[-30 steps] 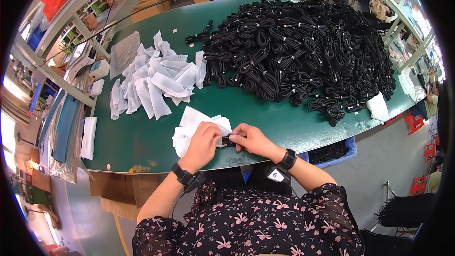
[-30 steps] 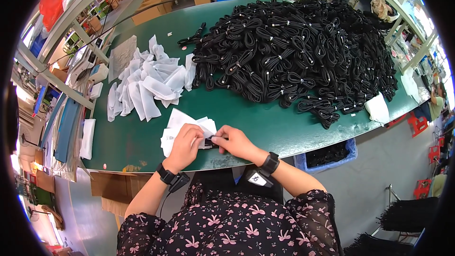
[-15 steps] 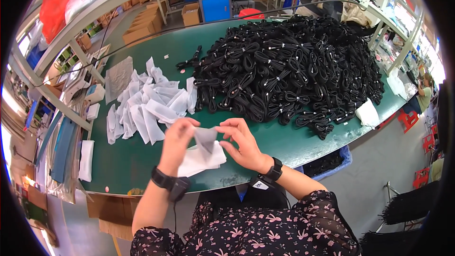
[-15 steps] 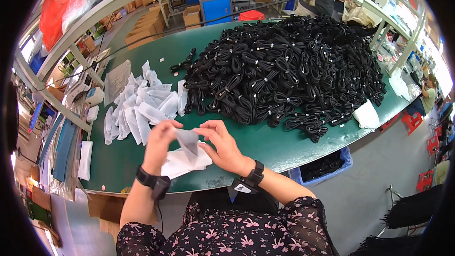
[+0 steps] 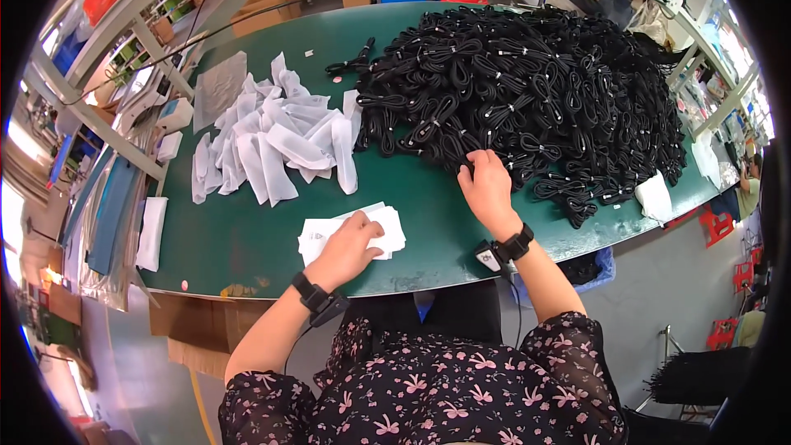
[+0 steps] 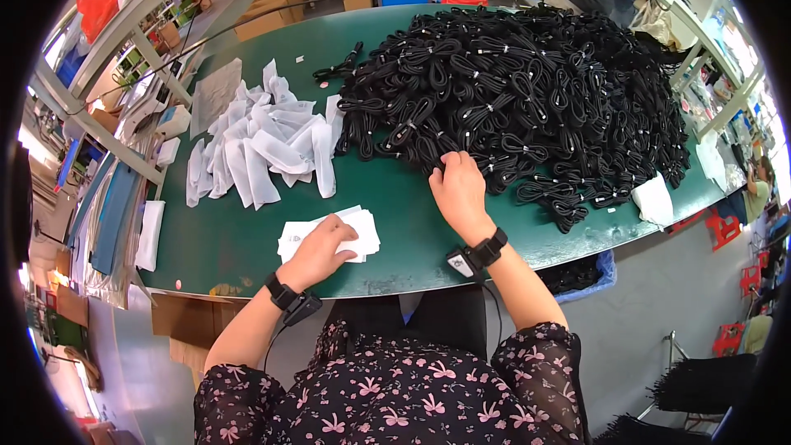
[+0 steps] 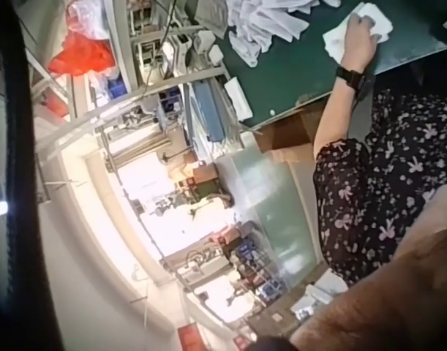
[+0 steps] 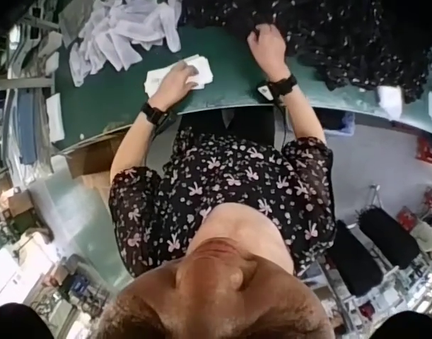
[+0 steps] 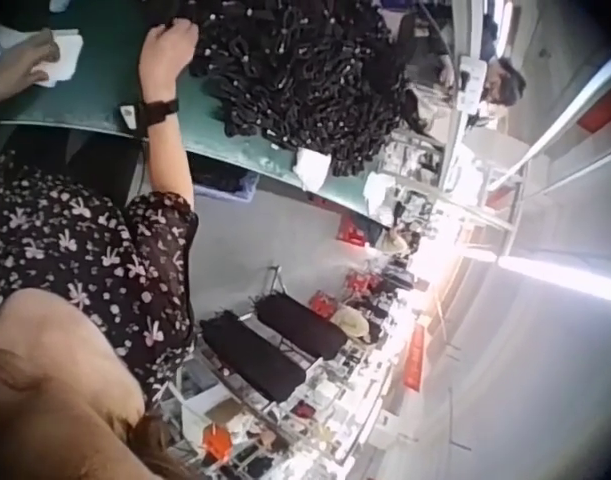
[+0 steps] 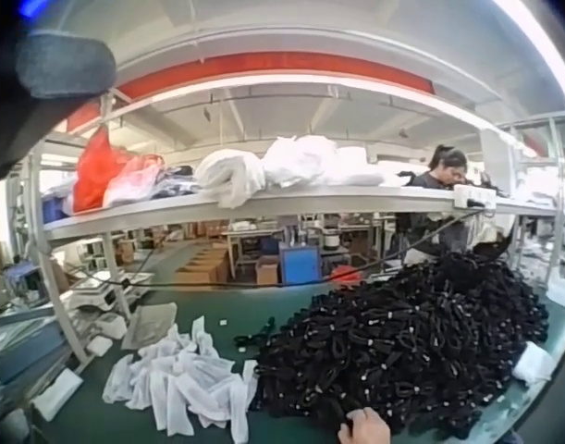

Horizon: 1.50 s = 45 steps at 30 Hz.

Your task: The person gathers a stack of white bags and black cables by hand, then places each cable into a bag one at a time. After placing the packaged items onto a pile, the person picks up a green cloth.

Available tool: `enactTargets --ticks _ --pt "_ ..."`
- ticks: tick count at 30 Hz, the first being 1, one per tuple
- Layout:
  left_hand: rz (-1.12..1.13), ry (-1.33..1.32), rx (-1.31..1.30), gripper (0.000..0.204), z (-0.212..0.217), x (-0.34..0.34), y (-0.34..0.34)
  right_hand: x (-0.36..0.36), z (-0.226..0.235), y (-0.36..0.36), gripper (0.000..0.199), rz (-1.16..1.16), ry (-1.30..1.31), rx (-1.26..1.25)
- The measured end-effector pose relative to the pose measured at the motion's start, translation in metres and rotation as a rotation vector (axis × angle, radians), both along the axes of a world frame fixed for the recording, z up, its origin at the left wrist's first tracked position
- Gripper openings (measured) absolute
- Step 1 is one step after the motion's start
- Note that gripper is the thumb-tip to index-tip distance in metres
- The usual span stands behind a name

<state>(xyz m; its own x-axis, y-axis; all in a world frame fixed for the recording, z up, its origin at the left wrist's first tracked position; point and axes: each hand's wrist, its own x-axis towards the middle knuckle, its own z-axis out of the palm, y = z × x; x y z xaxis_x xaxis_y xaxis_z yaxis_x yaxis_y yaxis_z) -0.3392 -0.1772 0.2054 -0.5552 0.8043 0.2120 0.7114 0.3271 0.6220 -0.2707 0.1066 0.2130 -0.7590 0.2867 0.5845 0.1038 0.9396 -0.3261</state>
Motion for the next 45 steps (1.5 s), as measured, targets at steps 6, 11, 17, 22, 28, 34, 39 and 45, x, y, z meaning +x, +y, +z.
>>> enactTargets --ticks 6,11,17,22,28,34,39,45 --pt "0.028 0.048 -0.124 0.019 -0.013 0.01 0.007 0.038 -0.001 -0.046 0.02 0.145 -0.003 -0.43" --pt "0.07 0.084 -0.042 0.016 -0.005 0.02 0.013 0.061 -0.019 -0.067 0.022 0.308 -0.123 -0.358" --pt "0.11 -0.022 -0.018 0.008 -0.016 0.012 0.015 0.064 -0.022 -0.071 0.024 0.385 -0.225 -0.268" --pt "0.164 -0.125 0.065 0.005 -0.016 0.008 0.014 0.067 -0.009 -0.078 0.024 0.371 -0.19 -0.328" --pt "0.204 -0.127 0.079 0.006 -0.014 0.009 0.013 0.071 -0.01 -0.083 0.027 0.455 -0.087 -0.222" --pt "0.162 0.095 -0.058 0.009 -0.01 0.011 0.009 0.07 -0.012 -0.081 0.029 0.47 -0.07 -0.118" --pt "0.211 -0.179 0.018 0.01 -0.012 0.004 0.008 0.067 -0.01 -0.082 0.03 0.524 -0.067 -0.064" --pt "0.318 -0.296 0.101 0.011 -0.017 0.004 0.006 0.064 -0.012 -0.077 0.031 0.62 -0.128 0.085"
